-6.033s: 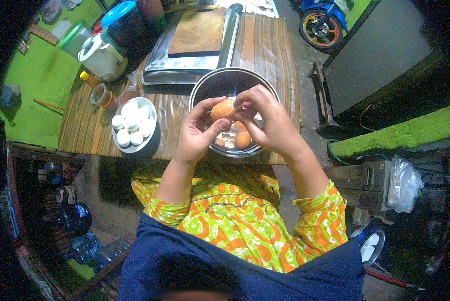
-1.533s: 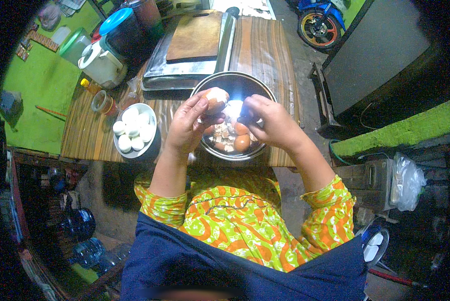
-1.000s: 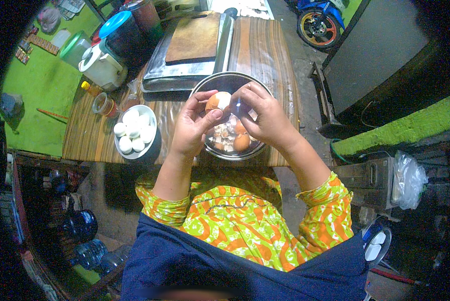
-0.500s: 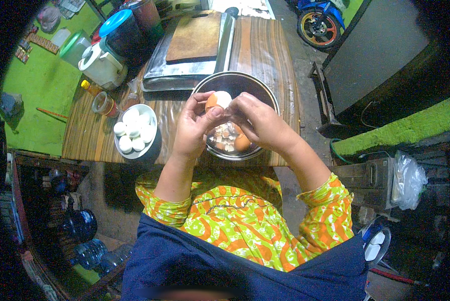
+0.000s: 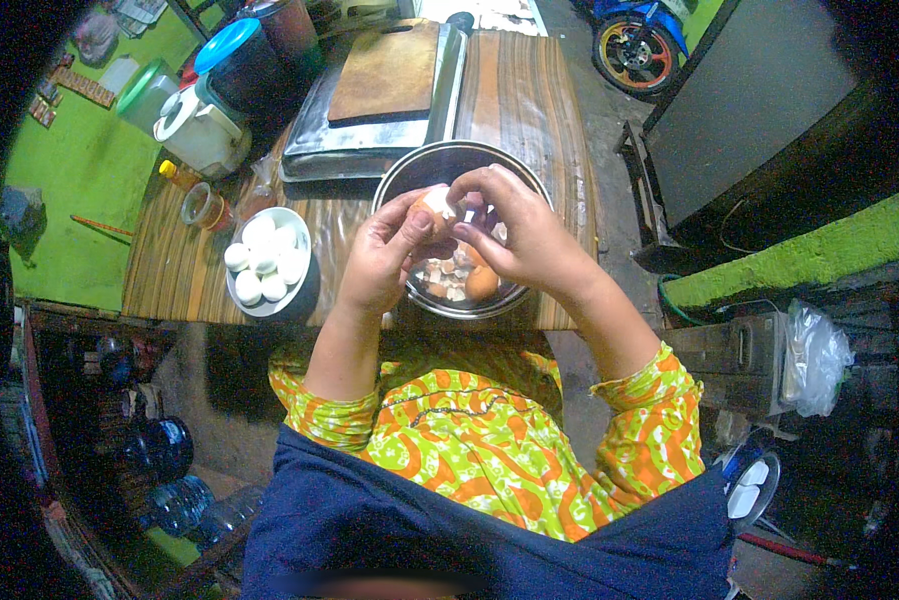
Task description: The person peels hard-boiled eggs by hand, removing the shells and placing the peeled eggs into a small white bowl. The person handles each egg individually, cracks the shell, and removes fragments over a metal pot.
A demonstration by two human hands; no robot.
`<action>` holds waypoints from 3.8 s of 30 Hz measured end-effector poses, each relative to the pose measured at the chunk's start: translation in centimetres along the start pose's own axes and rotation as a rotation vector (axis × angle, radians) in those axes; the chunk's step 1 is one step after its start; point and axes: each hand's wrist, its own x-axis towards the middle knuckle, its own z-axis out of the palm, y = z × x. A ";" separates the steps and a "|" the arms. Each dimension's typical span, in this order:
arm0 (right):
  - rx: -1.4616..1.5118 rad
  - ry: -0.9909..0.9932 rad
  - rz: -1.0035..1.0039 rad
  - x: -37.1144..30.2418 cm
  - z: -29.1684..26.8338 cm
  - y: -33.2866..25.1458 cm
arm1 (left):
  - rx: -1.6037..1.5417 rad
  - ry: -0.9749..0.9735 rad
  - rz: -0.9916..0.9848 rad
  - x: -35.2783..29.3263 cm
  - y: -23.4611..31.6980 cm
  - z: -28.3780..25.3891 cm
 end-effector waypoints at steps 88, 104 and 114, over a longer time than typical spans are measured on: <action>-0.058 0.091 -0.028 -0.6 0.6 0.8 | -0.242 -0.005 -0.079 0.0 -0.3 0.0; -0.032 0.211 0.003 -0.3 1.1 0.4 | -0.348 -0.002 -0.040 -0.1 -0.3 0.1; -0.075 0.138 -0.044 -0.5 1.8 0.5 | -0.264 0.038 0.051 -0.5 -1.4 0.6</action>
